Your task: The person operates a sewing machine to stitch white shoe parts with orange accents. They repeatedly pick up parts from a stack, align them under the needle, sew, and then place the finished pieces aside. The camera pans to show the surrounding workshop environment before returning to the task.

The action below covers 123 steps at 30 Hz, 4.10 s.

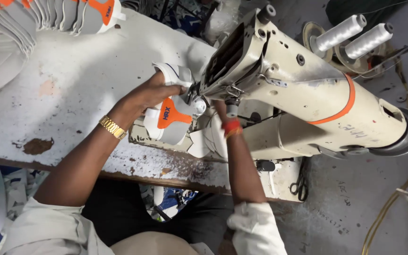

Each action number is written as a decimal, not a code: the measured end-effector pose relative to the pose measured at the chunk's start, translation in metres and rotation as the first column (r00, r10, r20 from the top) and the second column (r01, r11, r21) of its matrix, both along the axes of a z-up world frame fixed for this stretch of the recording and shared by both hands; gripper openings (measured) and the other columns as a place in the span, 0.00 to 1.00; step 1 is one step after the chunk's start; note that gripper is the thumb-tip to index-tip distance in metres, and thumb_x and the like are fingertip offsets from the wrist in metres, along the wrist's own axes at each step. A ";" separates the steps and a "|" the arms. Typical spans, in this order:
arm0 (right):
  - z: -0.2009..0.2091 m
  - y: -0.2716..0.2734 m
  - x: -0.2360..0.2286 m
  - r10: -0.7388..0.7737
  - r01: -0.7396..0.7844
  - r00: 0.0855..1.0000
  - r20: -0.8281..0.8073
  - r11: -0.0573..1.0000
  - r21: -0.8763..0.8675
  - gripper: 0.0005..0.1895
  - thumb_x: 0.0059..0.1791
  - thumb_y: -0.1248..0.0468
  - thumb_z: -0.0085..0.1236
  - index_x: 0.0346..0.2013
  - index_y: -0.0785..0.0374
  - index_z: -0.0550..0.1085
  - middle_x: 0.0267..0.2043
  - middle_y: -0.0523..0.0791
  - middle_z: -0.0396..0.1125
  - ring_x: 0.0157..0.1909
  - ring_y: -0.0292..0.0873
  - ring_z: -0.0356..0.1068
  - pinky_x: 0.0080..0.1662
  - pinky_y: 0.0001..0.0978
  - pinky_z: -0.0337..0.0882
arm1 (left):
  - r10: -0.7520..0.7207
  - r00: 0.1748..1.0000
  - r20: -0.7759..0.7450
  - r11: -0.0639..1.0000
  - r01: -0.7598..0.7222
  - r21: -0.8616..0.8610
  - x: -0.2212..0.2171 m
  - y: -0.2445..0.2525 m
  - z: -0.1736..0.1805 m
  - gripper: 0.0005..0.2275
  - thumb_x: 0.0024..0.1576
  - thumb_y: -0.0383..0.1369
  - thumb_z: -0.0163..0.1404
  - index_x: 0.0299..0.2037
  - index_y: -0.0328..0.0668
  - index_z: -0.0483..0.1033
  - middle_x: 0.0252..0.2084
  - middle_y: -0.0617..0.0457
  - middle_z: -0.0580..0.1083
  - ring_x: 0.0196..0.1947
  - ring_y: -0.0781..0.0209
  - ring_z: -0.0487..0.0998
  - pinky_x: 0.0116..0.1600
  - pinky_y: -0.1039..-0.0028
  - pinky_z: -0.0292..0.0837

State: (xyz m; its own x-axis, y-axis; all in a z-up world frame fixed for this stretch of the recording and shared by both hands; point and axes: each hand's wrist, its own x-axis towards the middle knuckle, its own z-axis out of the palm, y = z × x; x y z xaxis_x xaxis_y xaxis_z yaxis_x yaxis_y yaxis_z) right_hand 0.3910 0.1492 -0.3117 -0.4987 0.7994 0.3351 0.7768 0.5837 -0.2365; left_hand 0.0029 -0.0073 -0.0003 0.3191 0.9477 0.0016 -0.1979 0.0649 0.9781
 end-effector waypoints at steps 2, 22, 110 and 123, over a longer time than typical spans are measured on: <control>0.065 0.005 -0.009 -0.010 0.017 0.998 -0.069 0.994 0.108 0.16 0.61 0.59 0.56 0.60 0.64 0.68 0.57 0.52 0.67 0.56 0.55 0.70 0.55 0.44 0.72 | 0.007 0.985 -0.172 0.999 -0.016 -0.051 -0.004 -0.002 0.006 0.16 0.57 0.35 0.54 0.51 0.31 0.77 0.45 0.52 0.80 0.43 0.69 0.77 0.49 0.72 0.73; 0.281 -0.342 -0.221 -0.496 -0.142 0.163 -0.853 0.844 -0.517 0.11 0.52 0.75 0.55 0.48 0.65 0.69 0.45 0.46 0.74 0.46 0.33 0.71 0.47 0.27 0.71 | 0.396 0.685 -0.612 0.917 -0.254 0.309 -0.005 -0.137 0.031 0.40 0.60 0.50 0.54 0.77 0.39 0.46 0.34 0.37 0.77 0.19 0.60 0.72 0.28 0.70 0.66; 0.358 -0.343 -0.241 0.221 -0.446 0.853 -0.473 0.779 -0.441 0.06 0.49 0.72 0.54 0.40 0.69 0.76 0.72 0.56 0.59 0.53 0.48 0.76 0.51 0.37 0.77 | -0.171 0.614 -0.771 0.983 0.048 -0.179 -0.100 -0.174 -0.024 0.15 0.59 0.31 0.48 0.57 0.46 0.72 0.42 0.49 0.79 0.34 0.61 0.81 0.42 0.68 0.79; 0.305 -0.341 -0.239 -0.307 -0.490 0.607 -0.733 0.582 -0.649 0.06 0.54 0.70 0.57 0.40 0.72 0.78 0.41 0.46 0.69 0.40 0.39 0.68 0.42 0.32 0.68 | 0.621 0.690 0.372 0.782 -0.515 -0.350 -0.056 -0.248 -0.036 0.15 0.65 0.36 0.46 0.56 0.32 0.70 0.55 0.38 0.71 0.55 0.50 0.76 0.62 0.54 0.70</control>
State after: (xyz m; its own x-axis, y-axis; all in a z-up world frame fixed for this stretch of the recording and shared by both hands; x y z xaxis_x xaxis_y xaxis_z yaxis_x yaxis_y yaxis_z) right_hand 0.1523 -0.1913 -0.0062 -0.4845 0.8706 -0.0854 0.0379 -0.0767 -0.9963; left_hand -0.0528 -0.2557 -0.0366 -0.2688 0.9396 -0.2117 -0.6671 -0.0230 0.7446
